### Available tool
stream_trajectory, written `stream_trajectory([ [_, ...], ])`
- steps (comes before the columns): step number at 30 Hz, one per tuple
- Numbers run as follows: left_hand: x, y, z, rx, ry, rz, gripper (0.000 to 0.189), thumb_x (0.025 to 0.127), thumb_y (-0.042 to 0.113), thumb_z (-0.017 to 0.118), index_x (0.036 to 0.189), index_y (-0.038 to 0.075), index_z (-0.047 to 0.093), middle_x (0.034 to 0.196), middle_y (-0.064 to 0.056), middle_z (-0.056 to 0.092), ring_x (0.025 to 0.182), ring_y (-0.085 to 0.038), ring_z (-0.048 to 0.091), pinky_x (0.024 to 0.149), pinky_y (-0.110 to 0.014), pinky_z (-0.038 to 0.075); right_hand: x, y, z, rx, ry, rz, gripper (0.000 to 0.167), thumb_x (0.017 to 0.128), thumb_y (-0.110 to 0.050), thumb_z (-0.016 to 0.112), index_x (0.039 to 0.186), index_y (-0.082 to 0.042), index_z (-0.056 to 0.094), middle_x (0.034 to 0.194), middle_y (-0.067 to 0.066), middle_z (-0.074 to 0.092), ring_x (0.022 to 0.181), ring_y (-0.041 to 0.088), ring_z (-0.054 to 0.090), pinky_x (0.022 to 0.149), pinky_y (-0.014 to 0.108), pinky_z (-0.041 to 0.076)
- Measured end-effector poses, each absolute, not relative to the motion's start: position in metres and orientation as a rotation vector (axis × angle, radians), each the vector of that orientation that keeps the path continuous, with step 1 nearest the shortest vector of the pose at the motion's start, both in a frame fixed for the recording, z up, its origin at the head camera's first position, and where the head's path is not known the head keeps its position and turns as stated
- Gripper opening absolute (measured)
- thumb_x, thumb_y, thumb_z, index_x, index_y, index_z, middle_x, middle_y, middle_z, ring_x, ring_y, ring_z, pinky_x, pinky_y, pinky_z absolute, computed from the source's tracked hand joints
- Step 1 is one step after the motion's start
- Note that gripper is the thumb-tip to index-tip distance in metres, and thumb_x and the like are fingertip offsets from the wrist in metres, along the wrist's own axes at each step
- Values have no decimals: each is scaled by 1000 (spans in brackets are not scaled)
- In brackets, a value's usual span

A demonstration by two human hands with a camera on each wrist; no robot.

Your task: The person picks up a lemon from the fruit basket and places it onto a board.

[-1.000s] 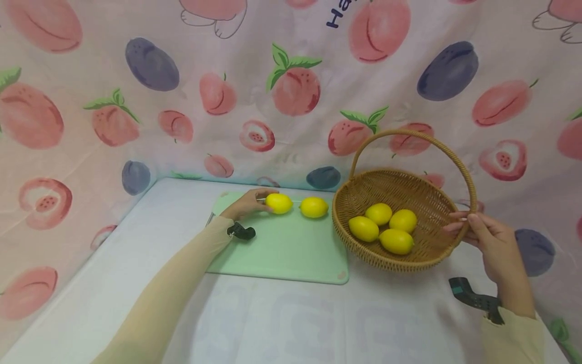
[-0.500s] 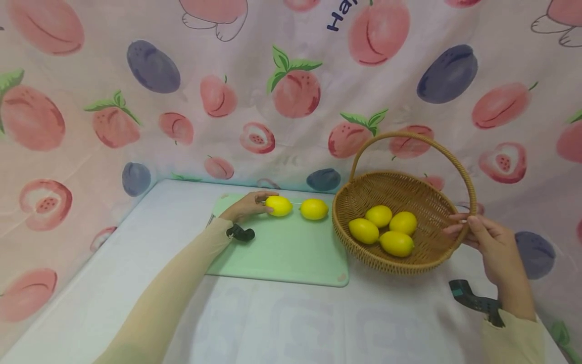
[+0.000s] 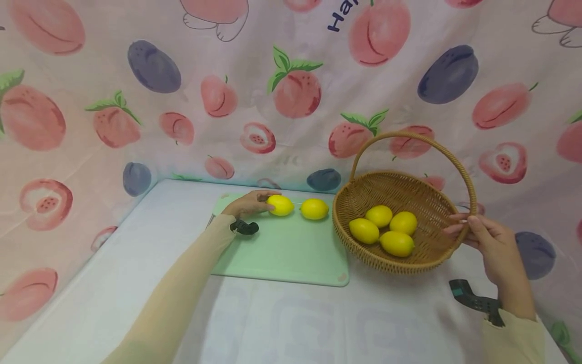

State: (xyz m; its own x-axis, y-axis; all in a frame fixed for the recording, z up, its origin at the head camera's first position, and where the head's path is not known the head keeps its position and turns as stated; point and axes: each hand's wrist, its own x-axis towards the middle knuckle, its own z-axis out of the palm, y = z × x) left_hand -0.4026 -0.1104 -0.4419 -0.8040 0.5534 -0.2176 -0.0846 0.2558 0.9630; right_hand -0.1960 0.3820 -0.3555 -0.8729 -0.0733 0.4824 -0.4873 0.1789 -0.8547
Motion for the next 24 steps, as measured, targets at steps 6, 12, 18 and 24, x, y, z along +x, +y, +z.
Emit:
stream_trajectory([
  [6, -402, -111, -442, 422, 1947, 1634, 54, 94, 10, 56, 144, 8, 38, 150, -11, 36, 137, -27, 37, 114, -41, 31, -196, 383, -356, 524, -2144, 1720, 28, 100, -2, 34, 106, 3, 61, 86, -8, 73, 85, -2, 68, 74, 6, 49],
  [12, -396, -106, -438, 369, 1975, 1696, 52, 93, 9, 58, 142, 6, 42, 148, -12, 39, 134, -28, 40, 113, -42, 32, -196, 383, -356, 510, -2152, 1709, 28, 100, -3, 34, 106, 3, 61, 86, -9, 73, 85, -3, 68, 74, 6, 49],
  [18, -395, -100, -438, 342, 1990, 1721, 54, 93, 13, 59, 143, 6, 40, 149, -12, 37, 134, -29, 40, 113, -43, 31, -196, 382, -356, 503, -2147, 1724, 28, 100, -3, 34, 106, 3, 61, 86, -9, 73, 84, -3, 68, 74, 6, 49],
  [24, -400, -98, -443, 340, 2120, 1642, 57, 89, 12, 64, 142, 17, 43, 151, -5, 33, 138, -24, 33, 113, -41, 32, -196, 382, -356, 506, -2145, 1723, 28, 100, -2, 34, 106, 3, 61, 86, -9, 73, 84, -3, 68, 74, 6, 49],
])
